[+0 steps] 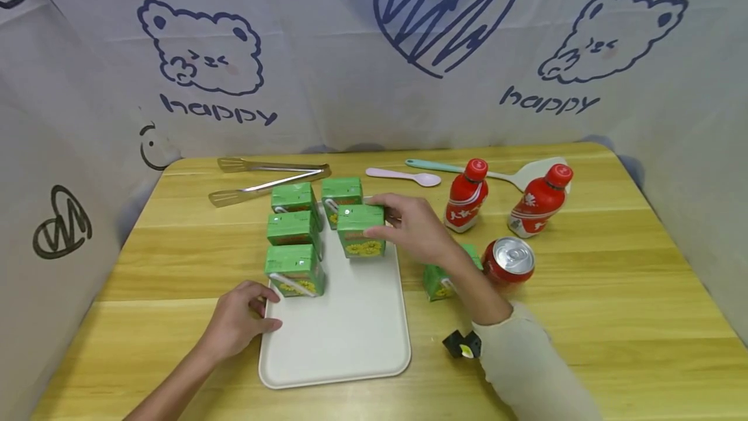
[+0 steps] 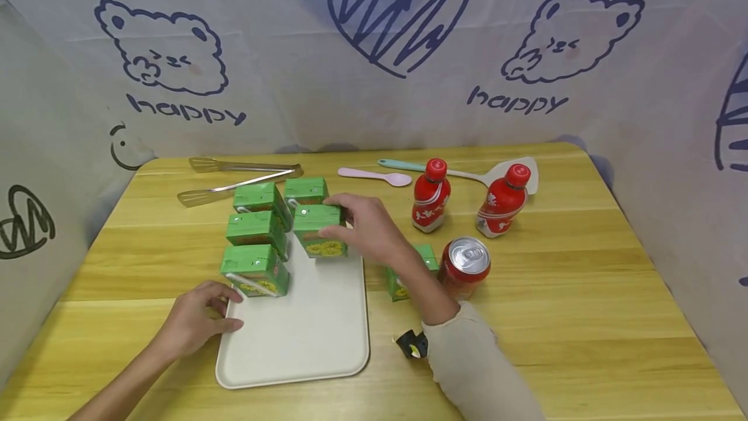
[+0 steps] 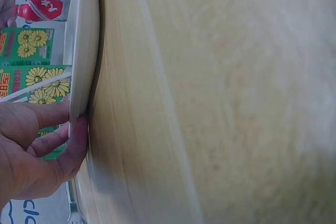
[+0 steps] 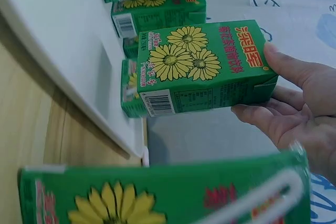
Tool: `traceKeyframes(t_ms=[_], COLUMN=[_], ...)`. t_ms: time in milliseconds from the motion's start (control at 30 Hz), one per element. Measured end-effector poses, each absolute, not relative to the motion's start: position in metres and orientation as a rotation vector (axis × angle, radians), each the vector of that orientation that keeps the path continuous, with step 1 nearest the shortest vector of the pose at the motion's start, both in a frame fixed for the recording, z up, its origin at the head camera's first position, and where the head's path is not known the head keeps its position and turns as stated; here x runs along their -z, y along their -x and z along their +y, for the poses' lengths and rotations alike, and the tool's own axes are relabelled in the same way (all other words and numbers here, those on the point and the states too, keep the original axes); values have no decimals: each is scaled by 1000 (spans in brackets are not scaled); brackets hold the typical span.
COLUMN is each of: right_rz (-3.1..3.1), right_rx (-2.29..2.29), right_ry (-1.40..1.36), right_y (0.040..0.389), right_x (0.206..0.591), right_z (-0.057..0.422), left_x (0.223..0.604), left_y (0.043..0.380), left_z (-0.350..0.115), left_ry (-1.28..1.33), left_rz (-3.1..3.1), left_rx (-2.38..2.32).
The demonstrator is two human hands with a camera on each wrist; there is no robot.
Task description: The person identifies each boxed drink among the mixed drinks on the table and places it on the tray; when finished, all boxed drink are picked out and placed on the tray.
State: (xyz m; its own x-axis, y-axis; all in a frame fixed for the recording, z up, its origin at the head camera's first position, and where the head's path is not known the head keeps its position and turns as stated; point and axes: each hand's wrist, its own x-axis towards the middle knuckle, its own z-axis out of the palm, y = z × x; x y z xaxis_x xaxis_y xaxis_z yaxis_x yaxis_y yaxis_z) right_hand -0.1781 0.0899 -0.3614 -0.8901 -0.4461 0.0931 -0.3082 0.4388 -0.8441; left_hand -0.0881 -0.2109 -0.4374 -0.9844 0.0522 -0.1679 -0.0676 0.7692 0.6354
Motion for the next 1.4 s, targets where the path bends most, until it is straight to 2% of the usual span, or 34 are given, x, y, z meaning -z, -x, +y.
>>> traceKeyframes(t_ms=[600, 1400], right_rz=[2636, 2532], right_rx=[1227, 1154], right_ry=[602, 528], right_y=[186, 193], right_x=[375, 374], right_z=[52, 46], left_x=[438, 434], left_y=[88, 87], left_z=[-211, -210], left_ry=[7, 7], left_rz=[2774, 2782], left_rx=[-1032, -1026])
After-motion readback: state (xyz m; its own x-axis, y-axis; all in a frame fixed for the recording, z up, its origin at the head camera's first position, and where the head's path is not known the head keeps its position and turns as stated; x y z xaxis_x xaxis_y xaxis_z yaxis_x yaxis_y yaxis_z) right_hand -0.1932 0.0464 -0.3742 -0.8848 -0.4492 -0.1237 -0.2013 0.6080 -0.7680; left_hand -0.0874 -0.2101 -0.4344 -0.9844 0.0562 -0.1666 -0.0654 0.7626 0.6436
